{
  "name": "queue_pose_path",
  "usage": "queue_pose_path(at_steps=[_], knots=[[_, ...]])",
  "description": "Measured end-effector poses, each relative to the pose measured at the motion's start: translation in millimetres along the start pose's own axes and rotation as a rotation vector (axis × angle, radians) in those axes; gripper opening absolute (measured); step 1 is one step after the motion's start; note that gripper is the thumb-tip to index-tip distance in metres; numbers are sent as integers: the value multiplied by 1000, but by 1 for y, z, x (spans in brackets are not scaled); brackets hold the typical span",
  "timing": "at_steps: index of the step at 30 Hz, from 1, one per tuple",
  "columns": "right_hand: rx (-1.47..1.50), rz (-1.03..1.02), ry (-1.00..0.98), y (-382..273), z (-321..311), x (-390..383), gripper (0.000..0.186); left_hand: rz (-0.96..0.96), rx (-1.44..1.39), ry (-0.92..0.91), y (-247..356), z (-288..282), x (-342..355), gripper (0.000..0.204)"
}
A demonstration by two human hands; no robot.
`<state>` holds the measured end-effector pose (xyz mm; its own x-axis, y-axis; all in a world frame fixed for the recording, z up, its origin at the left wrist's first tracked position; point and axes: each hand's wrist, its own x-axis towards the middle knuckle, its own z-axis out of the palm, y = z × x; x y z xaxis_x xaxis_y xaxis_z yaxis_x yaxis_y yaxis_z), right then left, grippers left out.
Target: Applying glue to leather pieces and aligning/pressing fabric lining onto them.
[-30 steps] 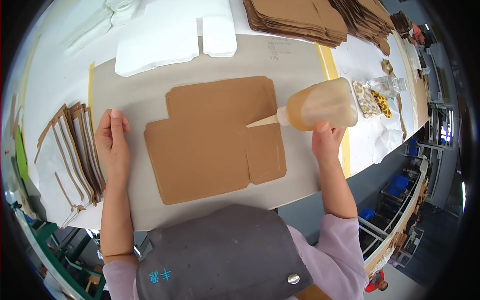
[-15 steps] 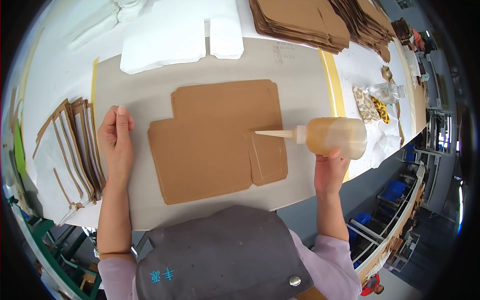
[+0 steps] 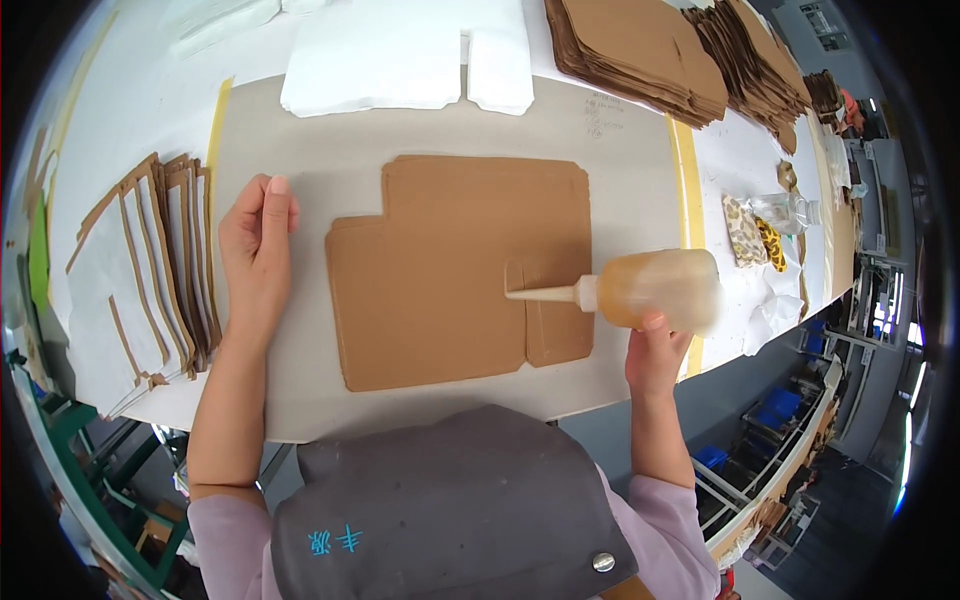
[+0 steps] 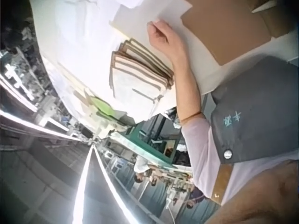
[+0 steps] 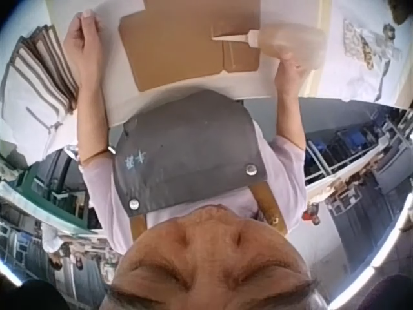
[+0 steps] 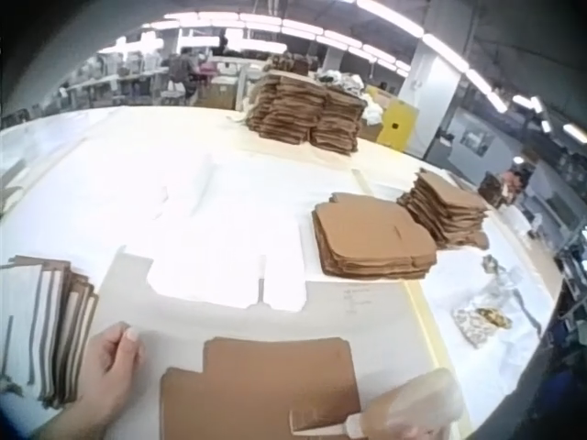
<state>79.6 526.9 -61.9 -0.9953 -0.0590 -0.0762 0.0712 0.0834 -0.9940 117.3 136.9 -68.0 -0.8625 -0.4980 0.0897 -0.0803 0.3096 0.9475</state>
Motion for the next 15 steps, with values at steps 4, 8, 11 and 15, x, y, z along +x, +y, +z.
queue_pose_path(at_steps=[4,8,11,15], knots=[[-42,4,-27,-1,-18,-25,89,-1,10,10,0,-2,0,36],[10,-10,22,-2,-4,-53,97,17,-45,22,-6,-2,6,37],[31,-49,59,3,18,-70,99,47,-69,36,-12,2,9,37],[29,-117,-36,0,56,-80,95,33,-117,48,-18,6,7,38]])
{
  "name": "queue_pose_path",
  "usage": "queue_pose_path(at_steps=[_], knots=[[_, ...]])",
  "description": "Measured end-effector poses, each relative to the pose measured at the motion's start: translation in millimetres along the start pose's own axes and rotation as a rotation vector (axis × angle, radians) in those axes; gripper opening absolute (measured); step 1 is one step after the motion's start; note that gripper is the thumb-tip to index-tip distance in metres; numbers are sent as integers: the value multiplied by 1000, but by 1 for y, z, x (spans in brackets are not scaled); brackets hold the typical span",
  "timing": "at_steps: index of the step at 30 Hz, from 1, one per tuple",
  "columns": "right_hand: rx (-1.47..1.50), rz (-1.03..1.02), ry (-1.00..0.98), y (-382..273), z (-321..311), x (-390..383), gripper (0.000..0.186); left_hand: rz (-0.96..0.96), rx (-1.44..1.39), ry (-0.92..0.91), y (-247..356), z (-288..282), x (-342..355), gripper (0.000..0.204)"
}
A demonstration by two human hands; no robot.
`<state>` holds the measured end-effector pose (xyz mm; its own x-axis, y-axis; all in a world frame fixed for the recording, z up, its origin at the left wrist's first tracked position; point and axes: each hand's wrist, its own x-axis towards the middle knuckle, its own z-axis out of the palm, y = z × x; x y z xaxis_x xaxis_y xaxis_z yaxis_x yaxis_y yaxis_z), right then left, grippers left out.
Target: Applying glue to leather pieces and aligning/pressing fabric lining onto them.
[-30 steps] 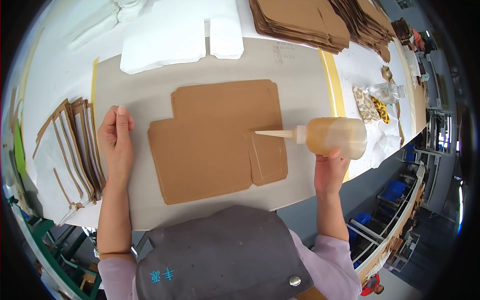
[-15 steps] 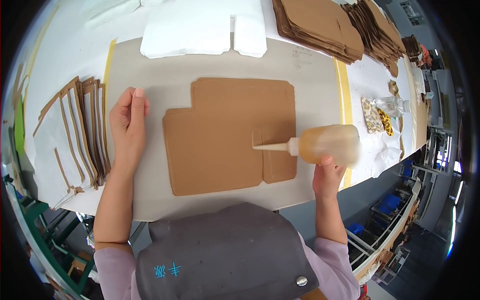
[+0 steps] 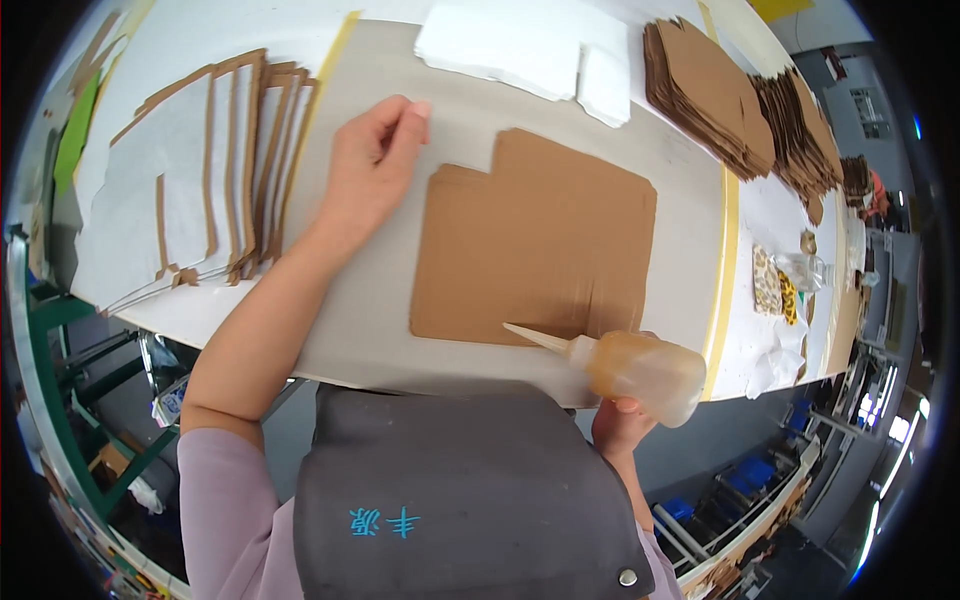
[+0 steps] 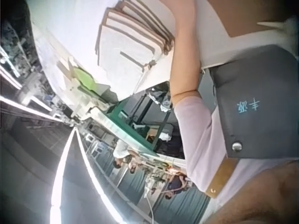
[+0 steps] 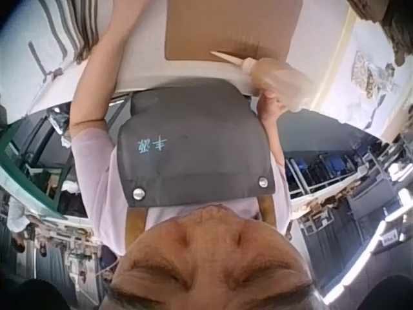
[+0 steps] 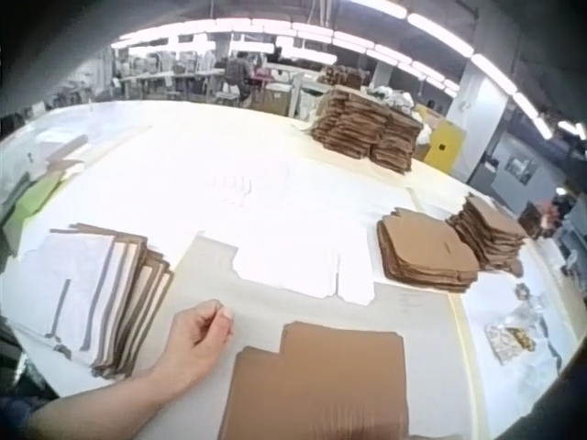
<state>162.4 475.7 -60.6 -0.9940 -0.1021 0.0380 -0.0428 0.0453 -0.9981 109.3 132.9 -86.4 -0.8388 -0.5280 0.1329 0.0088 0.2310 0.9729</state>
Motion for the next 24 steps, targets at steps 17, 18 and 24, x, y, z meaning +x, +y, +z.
queue_pose_path(at_steps=[17,18,24], knots=[[-1103,231,-181,-86,-87,148,64,36,-7,46,4,-6,-1,28],[-1098,216,-180,-85,-90,148,64,31,-53,73,3,-3,3,25],[-1078,-643,-280,-78,3,187,45,-42,-243,124,-2,-2,17,20]])
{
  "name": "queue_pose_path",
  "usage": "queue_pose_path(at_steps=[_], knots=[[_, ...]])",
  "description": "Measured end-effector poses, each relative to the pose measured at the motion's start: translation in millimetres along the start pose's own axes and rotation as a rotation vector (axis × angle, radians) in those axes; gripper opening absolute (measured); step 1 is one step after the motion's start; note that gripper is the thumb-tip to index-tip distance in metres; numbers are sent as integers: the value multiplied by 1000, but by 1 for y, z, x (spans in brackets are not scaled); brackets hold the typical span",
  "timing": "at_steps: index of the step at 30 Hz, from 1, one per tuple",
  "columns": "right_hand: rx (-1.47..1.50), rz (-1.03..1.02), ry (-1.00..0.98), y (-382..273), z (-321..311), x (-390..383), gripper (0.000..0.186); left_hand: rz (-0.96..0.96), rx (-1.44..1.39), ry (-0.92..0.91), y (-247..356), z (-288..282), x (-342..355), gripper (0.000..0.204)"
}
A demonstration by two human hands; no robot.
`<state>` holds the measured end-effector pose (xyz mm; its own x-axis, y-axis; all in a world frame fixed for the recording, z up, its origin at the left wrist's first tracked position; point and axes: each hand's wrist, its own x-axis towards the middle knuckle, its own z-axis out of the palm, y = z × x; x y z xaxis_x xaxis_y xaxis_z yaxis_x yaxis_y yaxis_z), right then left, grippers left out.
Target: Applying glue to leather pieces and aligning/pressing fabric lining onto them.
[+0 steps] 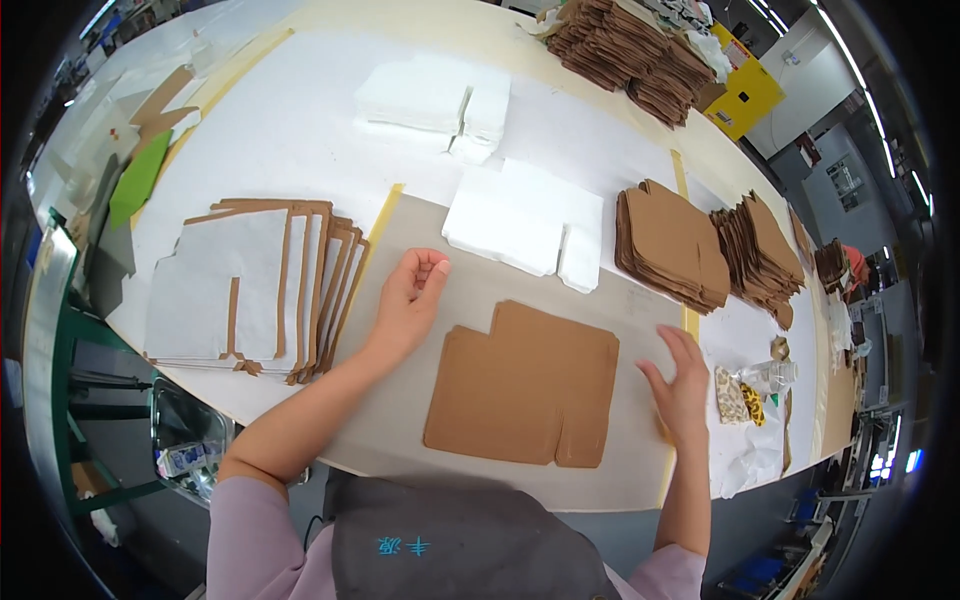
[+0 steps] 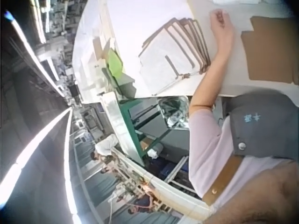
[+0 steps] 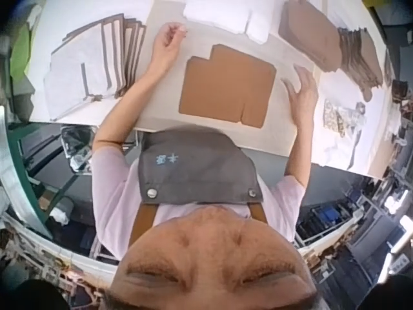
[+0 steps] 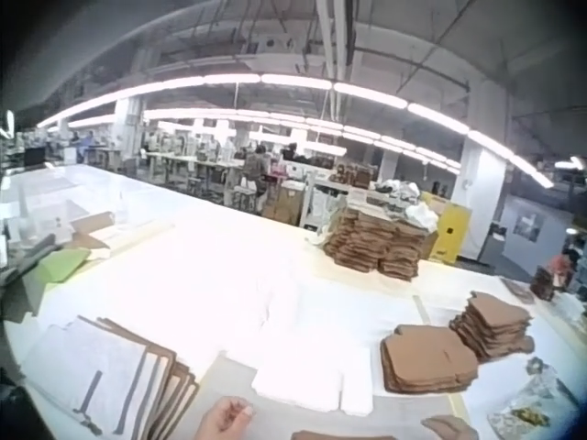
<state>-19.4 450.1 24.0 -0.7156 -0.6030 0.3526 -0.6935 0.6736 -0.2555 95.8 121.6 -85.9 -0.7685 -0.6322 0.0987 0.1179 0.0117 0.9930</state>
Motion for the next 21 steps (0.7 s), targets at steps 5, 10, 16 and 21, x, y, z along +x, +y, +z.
queue_pose_path(at_steps=[5,10,16,21], knots=[[150,-445,20,-65,113,94,32,-2,82,-71,34,9,-6,20],[271,-507,24,-62,169,118,20,116,402,-208,74,-6,-1,36],[1151,298,-310,-50,169,147,14,471,724,-456,85,7,75,67],[1368,514,-198,-37,169,167,17,384,751,-545,63,31,134,102]])
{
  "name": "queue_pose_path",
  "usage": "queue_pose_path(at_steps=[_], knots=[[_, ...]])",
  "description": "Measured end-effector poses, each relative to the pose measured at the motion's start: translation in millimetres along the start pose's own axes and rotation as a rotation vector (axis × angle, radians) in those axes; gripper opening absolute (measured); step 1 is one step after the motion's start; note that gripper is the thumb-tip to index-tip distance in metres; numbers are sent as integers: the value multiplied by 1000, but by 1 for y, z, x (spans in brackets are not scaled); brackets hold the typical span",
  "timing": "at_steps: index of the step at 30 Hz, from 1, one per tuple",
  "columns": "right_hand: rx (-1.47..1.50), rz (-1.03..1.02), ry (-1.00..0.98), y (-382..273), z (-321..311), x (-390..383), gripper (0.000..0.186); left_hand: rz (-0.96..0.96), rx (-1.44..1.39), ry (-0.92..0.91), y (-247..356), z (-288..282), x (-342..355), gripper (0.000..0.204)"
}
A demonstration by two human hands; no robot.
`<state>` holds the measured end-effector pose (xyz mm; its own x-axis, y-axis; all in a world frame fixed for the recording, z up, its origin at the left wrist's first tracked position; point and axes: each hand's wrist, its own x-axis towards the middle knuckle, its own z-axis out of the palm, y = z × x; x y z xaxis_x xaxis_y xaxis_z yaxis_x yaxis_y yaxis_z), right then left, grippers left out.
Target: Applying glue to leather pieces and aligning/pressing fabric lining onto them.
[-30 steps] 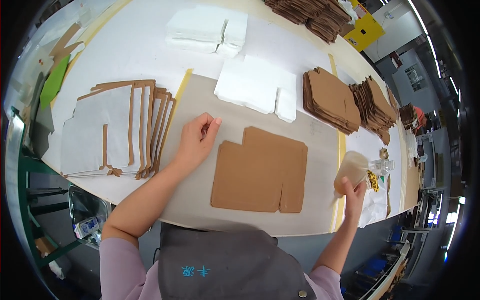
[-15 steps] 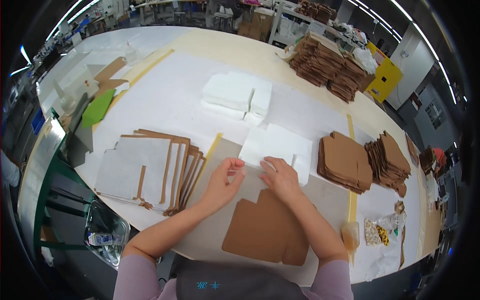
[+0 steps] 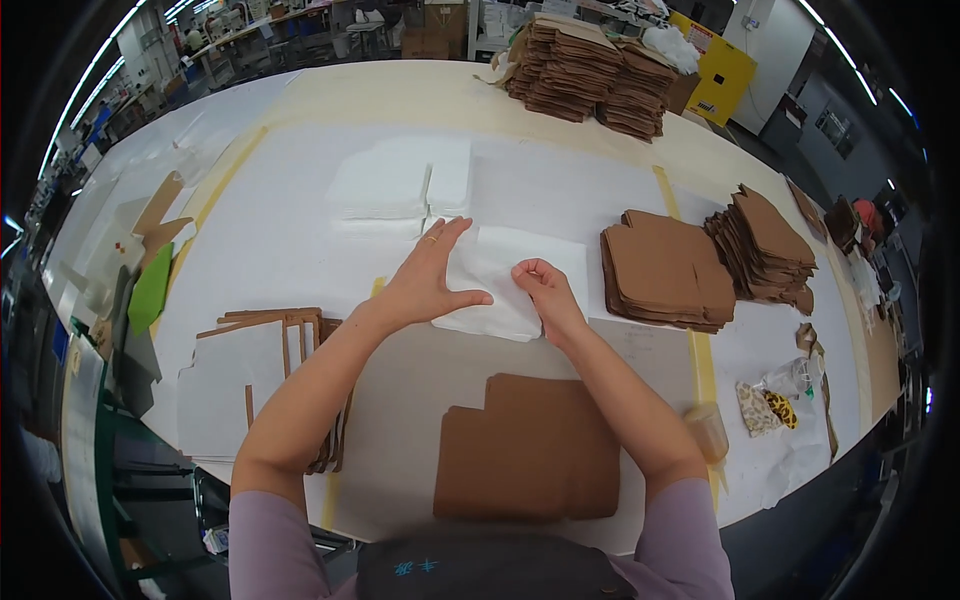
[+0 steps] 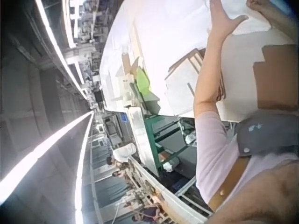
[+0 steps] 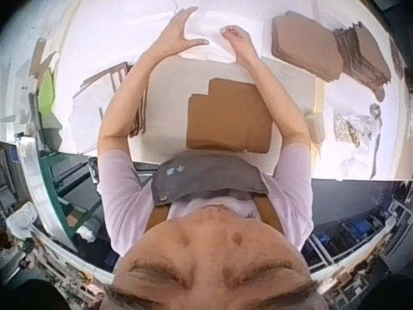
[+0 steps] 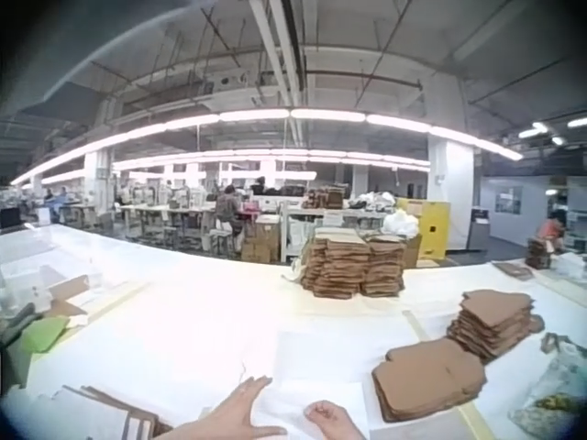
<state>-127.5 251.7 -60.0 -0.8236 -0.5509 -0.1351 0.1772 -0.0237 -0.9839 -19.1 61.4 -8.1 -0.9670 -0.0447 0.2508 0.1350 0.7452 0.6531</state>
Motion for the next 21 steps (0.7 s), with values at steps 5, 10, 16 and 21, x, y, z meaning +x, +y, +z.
queue_pose_path(at_steps=[5,10,16,21], knots=[[-61,-155,-47,-25,-12,11,25,113,172,6,-12,21,38,100],[-511,-351,-185,-56,-11,-18,47,-161,-25,42,-24,17,25,71],[-1203,-543,-144,-19,-104,-93,60,163,78,-1,-24,30,0,15],[-1020,-520,-124,-1,-117,-89,39,136,63,-67,-27,24,-17,9]])
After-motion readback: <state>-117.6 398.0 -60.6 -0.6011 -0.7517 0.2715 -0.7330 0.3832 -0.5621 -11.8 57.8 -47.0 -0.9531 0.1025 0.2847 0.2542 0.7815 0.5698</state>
